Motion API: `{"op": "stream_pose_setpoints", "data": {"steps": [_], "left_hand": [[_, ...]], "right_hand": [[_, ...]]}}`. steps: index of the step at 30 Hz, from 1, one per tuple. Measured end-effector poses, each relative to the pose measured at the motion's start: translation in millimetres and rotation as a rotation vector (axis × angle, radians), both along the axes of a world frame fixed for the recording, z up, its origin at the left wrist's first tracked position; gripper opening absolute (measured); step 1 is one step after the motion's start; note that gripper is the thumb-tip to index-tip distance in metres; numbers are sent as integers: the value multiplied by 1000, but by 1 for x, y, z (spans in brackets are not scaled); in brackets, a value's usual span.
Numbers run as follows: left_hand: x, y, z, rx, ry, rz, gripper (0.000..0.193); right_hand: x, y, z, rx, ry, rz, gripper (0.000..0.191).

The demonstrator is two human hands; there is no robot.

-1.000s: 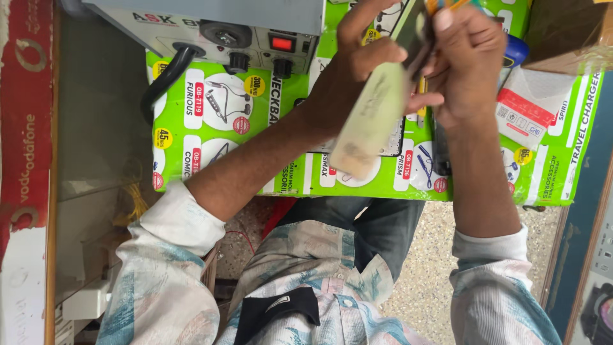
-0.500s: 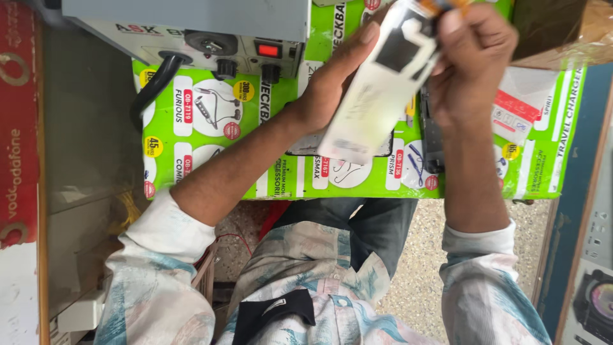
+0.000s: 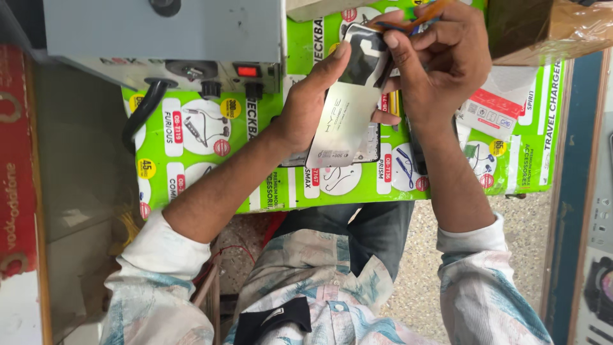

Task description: The person applies adhesive from a tube onto the back of a smartphone chassis. They then open a new battery package and remove the battery.

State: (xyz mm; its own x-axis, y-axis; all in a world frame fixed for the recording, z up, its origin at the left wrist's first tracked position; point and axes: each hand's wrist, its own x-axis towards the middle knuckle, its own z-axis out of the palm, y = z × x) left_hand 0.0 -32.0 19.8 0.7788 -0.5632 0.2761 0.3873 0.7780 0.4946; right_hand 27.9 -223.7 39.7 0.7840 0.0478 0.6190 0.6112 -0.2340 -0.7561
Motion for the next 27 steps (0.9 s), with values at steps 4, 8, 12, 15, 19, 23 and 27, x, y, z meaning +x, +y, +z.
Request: {"op": "stream_pose_setpoints", "data": {"steps": [4,8,12,15,19,23,27], "left_hand": [[-1,-1,-7,-9,146,-33,56],[-1,0,-11,-15,132,-20,53],[-1,3,-11,-33,95,-20,52],[-1,4,-8,-27,77,-34,54],[-2,6,-3,-7,78,-43,58],[-3,7,2,-31,58,-49,57],[-4,8,3,-67,72,-70,57]], "right_hand": [[2,1,0,-30,-64,45,24],[2,2,-1,-26,-84,39,21],[2,-2,-4,-11,-34,24,19],[5,-6,-8,79,-1,86,18],[10,-9,-12,132,7,88,17],[7,-10,-9,110,33,53,15],[5,-10,-6,105,48,37,14]]}}
